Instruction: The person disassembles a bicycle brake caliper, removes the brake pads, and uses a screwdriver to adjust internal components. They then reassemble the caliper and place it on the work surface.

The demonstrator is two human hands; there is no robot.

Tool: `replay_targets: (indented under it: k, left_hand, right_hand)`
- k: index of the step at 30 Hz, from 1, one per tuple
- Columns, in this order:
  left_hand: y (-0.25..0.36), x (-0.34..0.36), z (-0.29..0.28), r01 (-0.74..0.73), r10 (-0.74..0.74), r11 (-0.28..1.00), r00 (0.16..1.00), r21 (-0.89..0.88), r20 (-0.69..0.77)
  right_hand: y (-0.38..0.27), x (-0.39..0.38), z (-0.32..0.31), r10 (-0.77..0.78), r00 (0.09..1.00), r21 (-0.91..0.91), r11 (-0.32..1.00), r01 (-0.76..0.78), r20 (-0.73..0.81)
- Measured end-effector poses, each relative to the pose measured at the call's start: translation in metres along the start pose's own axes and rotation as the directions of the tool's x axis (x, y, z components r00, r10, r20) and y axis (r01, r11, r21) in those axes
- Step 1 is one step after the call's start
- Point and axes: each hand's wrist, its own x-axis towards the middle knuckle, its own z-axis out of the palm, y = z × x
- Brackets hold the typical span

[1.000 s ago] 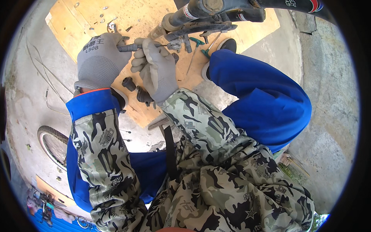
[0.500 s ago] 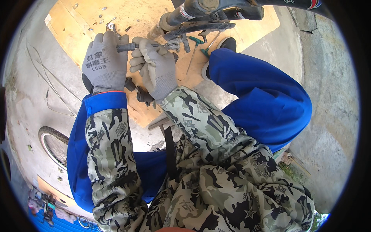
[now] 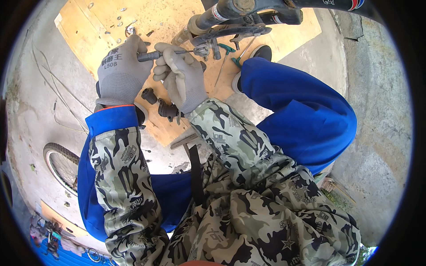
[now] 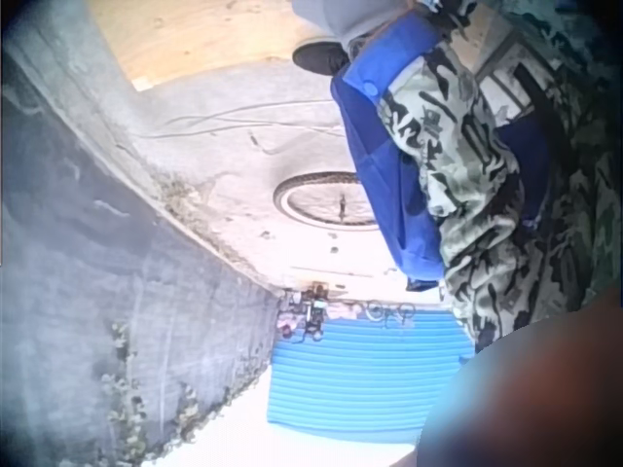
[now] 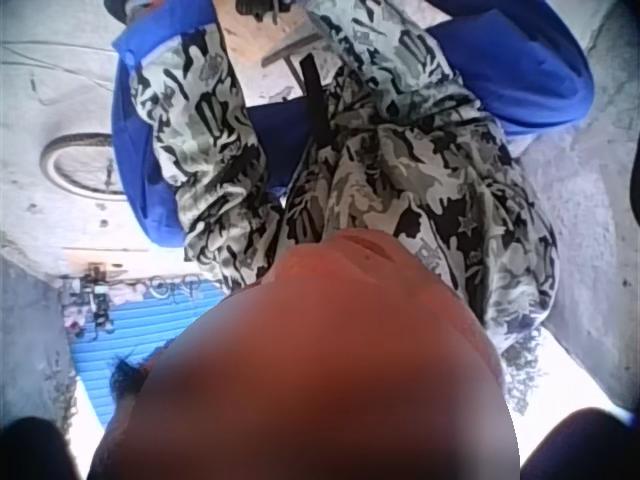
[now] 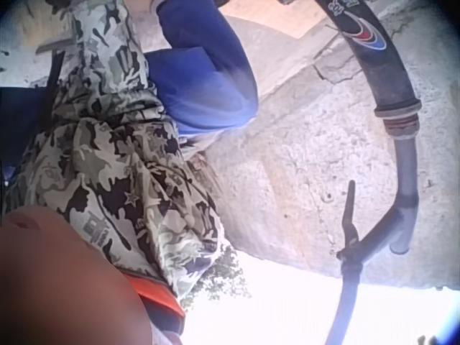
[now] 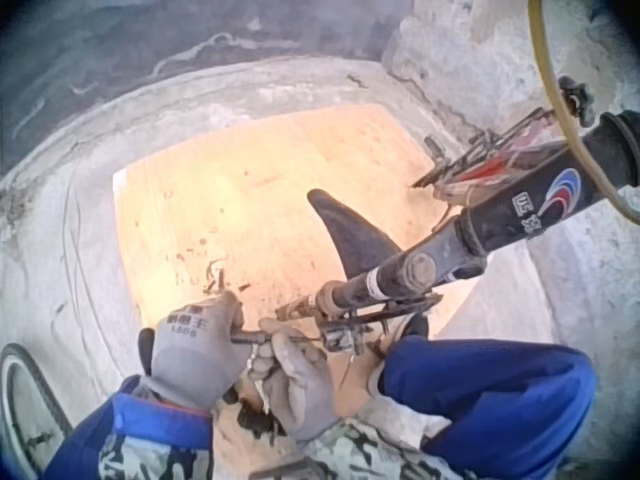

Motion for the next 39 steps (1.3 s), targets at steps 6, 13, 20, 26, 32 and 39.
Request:
replay_targets:
  k: [6,13,20,26,32,39]
  left_hand:
    - [0.007,-0.005,0.029,-0.101,0.163,0.978,0.915,0.181,-0.37]
    - [0.02,0.026,0.04,0.073,-0.089,0.987,0.99,0.143,0.106]
    - [0.014,0.017,0.009,0.018,-0.03,0.99,0.996,0.14,0.086]
    - [0.003,-0.002,0.021,-0.14,0.241,0.959,0.86,0.247,-0.449]
    - [0.018,0.014,0.035,-0.005,0.075,0.98,0.937,0.201,-0.342]
    - [0.026,0.029,0.011,0.113,-0.155,0.981,0.948,0.16,0.279]
  right_hand:
    - [-0.006,0.012,-0.009,0.022,0.998,0.013,1.0,-0.023,0.066]
    - [-0.002,0.03,-0.041,0.023,0.997,-0.112,0.993,-0.032,-0.08]
    - [0.0,0.012,-0.018,0.004,1.0,0.035,0.999,-0.005,0.027]
    - [-0.008,0.006,-0.01,-0.012,0.994,0.082,0.997,0.003,0.112]
    - [-0.009,0.023,-0.028,0.048,0.993,0.09,0.994,-0.057,0.105]
    - [-0.007,0.024,-0.035,0.089,0.991,-0.092,0.991,-0.099,-0.103]
